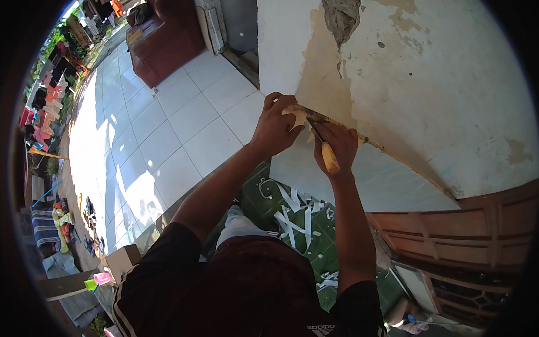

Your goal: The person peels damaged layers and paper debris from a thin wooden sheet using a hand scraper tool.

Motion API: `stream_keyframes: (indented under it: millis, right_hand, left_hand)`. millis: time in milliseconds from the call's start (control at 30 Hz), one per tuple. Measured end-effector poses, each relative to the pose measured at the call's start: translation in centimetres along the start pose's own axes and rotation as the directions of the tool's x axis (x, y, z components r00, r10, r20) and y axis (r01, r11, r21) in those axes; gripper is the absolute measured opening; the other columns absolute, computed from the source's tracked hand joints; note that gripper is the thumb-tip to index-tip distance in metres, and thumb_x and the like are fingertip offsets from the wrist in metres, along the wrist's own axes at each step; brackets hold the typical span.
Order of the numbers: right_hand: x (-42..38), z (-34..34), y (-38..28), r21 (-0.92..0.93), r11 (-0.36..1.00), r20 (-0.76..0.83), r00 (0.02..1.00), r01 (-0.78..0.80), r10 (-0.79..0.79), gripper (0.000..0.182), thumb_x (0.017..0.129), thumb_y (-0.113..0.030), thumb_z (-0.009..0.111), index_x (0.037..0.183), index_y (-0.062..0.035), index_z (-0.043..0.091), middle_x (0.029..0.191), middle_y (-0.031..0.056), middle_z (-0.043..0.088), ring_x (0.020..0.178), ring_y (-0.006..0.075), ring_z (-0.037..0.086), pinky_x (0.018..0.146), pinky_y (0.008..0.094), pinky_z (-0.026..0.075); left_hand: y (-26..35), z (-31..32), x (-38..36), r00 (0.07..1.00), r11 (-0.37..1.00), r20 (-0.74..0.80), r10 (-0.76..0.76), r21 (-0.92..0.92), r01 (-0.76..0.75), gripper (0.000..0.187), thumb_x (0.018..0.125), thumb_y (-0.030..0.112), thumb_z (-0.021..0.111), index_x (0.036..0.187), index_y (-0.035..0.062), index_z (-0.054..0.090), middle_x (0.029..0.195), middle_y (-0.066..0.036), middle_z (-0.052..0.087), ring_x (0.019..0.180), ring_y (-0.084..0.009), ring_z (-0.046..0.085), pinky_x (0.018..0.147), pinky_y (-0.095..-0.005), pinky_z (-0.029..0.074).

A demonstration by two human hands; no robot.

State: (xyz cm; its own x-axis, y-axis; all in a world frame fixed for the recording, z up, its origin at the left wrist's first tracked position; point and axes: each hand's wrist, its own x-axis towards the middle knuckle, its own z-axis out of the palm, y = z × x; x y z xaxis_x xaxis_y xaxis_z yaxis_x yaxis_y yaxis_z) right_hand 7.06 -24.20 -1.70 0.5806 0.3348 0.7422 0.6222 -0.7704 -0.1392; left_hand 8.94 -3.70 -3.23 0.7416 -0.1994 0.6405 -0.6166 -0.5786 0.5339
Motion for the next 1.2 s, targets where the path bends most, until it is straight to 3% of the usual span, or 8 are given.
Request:
stream_keyframes:
  millis: [200, 300, 400, 700, 800, 1000, 1200]
  right_hand:
    - [0.1, -0.2, -0.8, -0.088, 0.995, 0.112, 0.993, 0.043, -0.033, 0.016, 0.085, -0.006, 0.078, 0.100, -0.0112, 0.079, 0.096, 0.0010, 0.078, 0.087, 0.0217, 0.071, 0.082, 0.0386, 0.041]
    - [-0.9, 0.5, 0.4, 0.047, 0.998, 0.061, 0.998, -0.032, 0.029, 0.017, 0.085, -0.005, 0.077, 0.101, -0.0111, 0.079, 0.097, 0.0017, 0.078, 0.089, 0.0227, 0.070, 0.083, 0.0396, 0.042]
    - [-0.8, 0.9, 0.1, 0.062, 0.994, -0.005, 0.996, -0.087, 0.088, 0.017, 0.086, -0.004, 0.077, 0.101, -0.0104, 0.079, 0.097, 0.0024, 0.078, 0.090, 0.0231, 0.070, 0.085, 0.0398, 0.043]
    - [-0.3, -0.1, -0.5, -0.029, 1.000, 0.076, 0.997, 0.004, -0.001, 0.027, 0.081, -0.003, 0.077, 0.107, -0.0103, 0.077, 0.104, 0.0030, 0.077, 0.094, 0.0233, 0.069, 0.085, 0.0394, 0.043]
    - [0.4, -0.8, -1.1, -0.005, 0.999, 0.133, 0.990, -0.040, 0.040, 0.025, 0.081, -0.003, 0.077, 0.106, -0.0095, 0.077, 0.102, 0.0036, 0.077, 0.094, 0.0236, 0.069, 0.084, 0.0395, 0.043]
    - [-0.2, -0.4, -0.4, 0.110, 0.992, 0.038, 0.998, -0.058, 0.054, 0.013, 0.085, -0.002, 0.076, 0.096, -0.0076, 0.077, 0.094, 0.0057, 0.078, 0.090, 0.0239, 0.071, 0.086, 0.0402, 0.044]
    - [-1.0, 0.3, -0.7, 0.142, 0.986, -0.042, 0.995, -0.089, 0.095, 0.008, 0.089, -0.003, 0.077, 0.096, -0.0078, 0.078, 0.093, 0.0063, 0.078, 0.089, 0.0235, 0.072, 0.087, 0.0401, 0.045]
  left_hand:
    - [-0.6, 0.8, -0.2, 0.999, 0.999, -0.042, 0.034, 0.024, -0.033, 0.028, 0.071, 0.009, 0.090, 0.066, 0.0040, 0.063, 0.136, -0.012, 0.060, 0.137, -0.0429, 0.042, 0.108, -0.0483, 0.047]
    - [-0.5, 0.5, -0.2, 0.999, 0.998, -0.013, 0.043, 0.052, -0.042, 0.029, 0.070, 0.010, 0.091, 0.066, 0.0038, 0.063, 0.136, -0.013, 0.060, 0.137, -0.0436, 0.042, 0.108, -0.0491, 0.047]
    - [-0.2, 0.3, -0.6, 1.000, 0.999, -0.007, 0.025, 0.032, -0.025, 0.031, 0.069, 0.011, 0.092, 0.067, 0.0037, 0.063, 0.136, -0.013, 0.060, 0.138, -0.0442, 0.041, 0.108, -0.0502, 0.048]
    - [-0.3, 0.4, -0.3, 0.998, 0.995, -0.019, 0.061, 0.078, -0.059, 0.032, 0.068, 0.011, 0.093, 0.066, 0.0045, 0.062, 0.135, -0.013, 0.060, 0.137, -0.0437, 0.042, 0.107, -0.0499, 0.048]
    - [-0.2, 0.5, -0.3, 0.998, 0.996, -0.032, 0.047, 0.073, -0.045, 0.032, 0.068, 0.010, 0.093, 0.067, 0.0044, 0.062, 0.135, -0.013, 0.060, 0.136, -0.0436, 0.043, 0.107, -0.0502, 0.048]
    - [-0.5, 0.4, -0.2, 0.998, 0.995, -0.012, 0.068, 0.075, -0.067, 0.033, 0.069, 0.010, 0.093, 0.067, 0.0047, 0.060, 0.135, -0.014, 0.059, 0.135, -0.0438, 0.043, 0.108, -0.0503, 0.047]
    - [-0.4, 0.5, -0.6, 0.997, 0.996, -0.037, 0.063, 0.071, -0.060, 0.035, 0.069, 0.011, 0.093, 0.066, 0.0049, 0.059, 0.135, -0.014, 0.059, 0.134, -0.0435, 0.043, 0.108, -0.0507, 0.046]
